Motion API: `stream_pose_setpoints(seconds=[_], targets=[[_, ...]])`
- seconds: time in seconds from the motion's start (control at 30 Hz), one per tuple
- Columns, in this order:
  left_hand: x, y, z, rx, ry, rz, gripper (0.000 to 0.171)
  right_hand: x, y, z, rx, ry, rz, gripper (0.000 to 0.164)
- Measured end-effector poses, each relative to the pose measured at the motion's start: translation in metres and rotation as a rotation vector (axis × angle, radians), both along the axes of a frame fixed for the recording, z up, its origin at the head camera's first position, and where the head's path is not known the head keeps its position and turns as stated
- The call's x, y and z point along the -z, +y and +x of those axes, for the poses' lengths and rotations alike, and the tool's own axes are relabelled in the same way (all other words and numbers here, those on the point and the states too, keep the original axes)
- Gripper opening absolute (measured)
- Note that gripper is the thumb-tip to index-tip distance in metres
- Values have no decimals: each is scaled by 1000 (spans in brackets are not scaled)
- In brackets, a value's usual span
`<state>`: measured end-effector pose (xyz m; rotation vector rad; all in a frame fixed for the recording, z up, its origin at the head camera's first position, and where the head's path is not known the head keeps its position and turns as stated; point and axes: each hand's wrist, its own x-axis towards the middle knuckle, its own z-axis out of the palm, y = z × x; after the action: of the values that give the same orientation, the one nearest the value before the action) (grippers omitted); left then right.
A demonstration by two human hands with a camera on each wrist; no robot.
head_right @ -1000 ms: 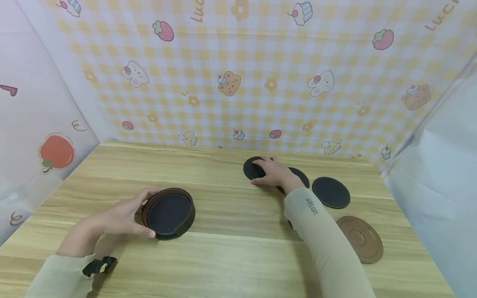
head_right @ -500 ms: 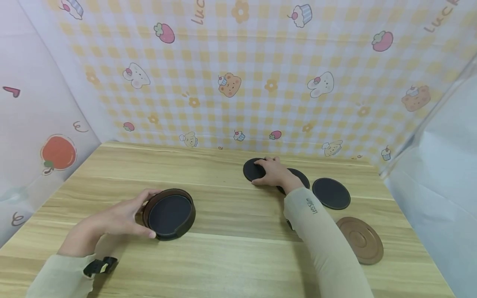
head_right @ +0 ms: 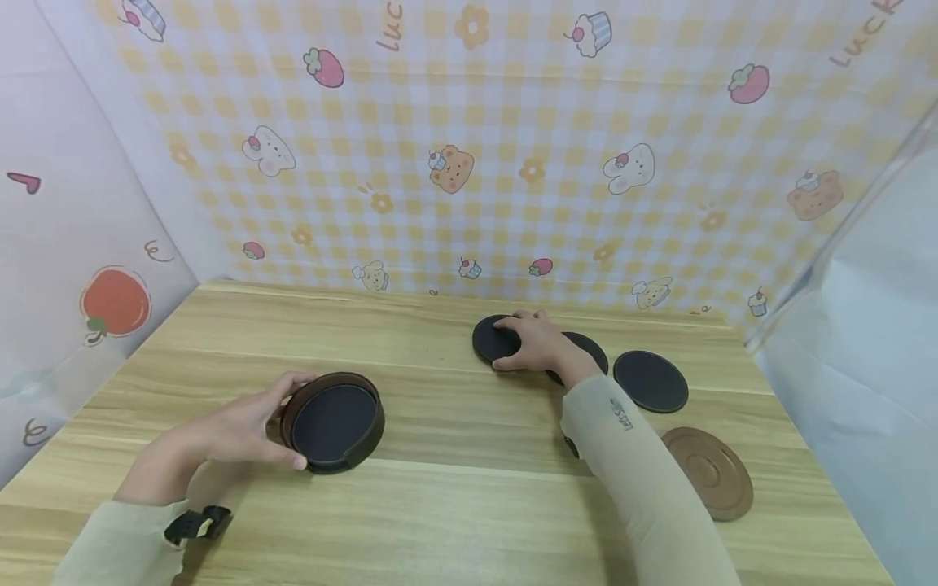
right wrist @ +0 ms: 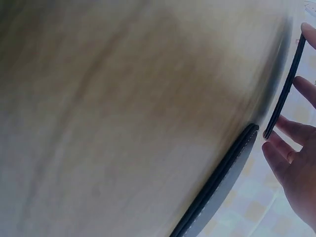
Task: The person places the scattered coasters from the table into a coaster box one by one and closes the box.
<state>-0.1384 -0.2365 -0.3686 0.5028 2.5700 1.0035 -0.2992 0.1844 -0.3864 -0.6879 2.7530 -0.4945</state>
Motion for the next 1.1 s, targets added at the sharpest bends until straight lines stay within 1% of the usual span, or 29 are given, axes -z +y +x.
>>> stream_pose_setpoints(seconds=[0.27,0.57,0.67,0.87,1.1], targets=[[2,-3,-3,11,-19,30,107,-6,2,9,-18,28,-26,74],[0,-6,-6,62,-81,124,103,-14,-2,19,-47,59,-57,73],[1,-6,-7,68,-94,143,102,-18,-5,22,-60,70,-69,74],[2,-7,-8,65,-90,155,101,-24,-12,28,-103,98,-85,74],[1,-7,-7,44,-87,121,94,-25,-23,34,-158,118,-94,73]])
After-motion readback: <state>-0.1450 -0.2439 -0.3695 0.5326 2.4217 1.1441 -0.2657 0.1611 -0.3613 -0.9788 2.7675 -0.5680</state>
